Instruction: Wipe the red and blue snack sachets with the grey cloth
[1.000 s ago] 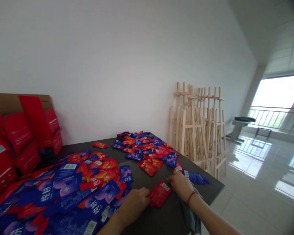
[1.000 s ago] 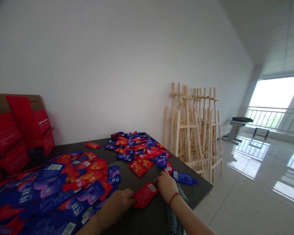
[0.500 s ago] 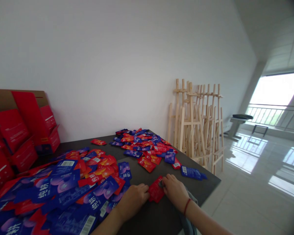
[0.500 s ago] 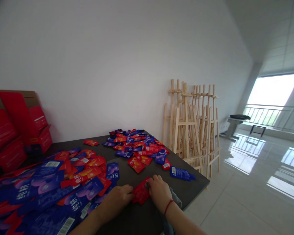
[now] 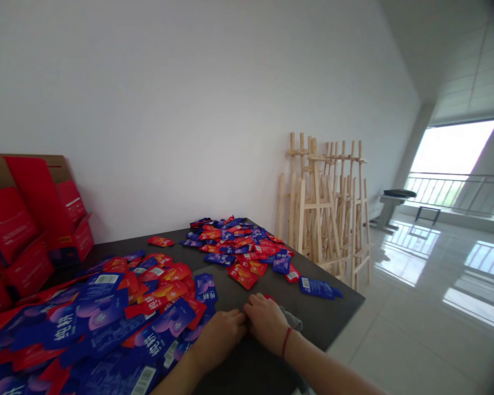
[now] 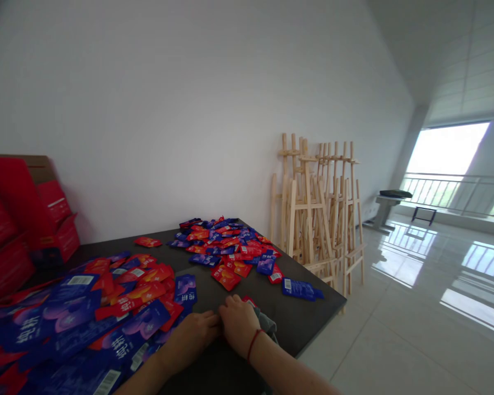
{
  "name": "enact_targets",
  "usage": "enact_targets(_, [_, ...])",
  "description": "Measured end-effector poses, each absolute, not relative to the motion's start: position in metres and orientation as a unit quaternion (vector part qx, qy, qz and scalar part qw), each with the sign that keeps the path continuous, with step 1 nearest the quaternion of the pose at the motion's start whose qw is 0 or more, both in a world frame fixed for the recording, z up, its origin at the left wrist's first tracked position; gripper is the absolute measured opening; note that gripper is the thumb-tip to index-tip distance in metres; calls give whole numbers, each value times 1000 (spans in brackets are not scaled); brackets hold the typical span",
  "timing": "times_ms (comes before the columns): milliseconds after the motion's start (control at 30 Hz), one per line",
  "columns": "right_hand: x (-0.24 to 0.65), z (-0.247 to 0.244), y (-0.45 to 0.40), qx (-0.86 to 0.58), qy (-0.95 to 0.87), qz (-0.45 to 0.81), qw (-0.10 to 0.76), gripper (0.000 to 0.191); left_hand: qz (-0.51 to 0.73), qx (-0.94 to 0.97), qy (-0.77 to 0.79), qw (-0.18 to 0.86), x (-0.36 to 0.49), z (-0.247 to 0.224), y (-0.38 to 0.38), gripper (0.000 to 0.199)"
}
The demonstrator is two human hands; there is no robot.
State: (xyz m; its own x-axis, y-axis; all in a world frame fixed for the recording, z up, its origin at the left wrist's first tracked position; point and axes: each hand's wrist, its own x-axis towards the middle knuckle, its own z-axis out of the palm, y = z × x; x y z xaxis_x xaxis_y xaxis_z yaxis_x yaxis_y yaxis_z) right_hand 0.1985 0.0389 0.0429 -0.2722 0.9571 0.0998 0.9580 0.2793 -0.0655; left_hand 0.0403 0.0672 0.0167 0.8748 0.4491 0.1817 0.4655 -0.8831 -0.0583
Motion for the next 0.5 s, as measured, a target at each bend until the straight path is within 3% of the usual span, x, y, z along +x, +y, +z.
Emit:
enact_targets(300, [241, 34, 52, -686, -723, -17, 86, 17, -89, -962, -252, 51, 39, 15, 68, 15])
enact_targets(500, [280, 16, 52, -717, -684, -14, 139, 10, -184, -925, -325, -75, 38, 23, 57, 18])
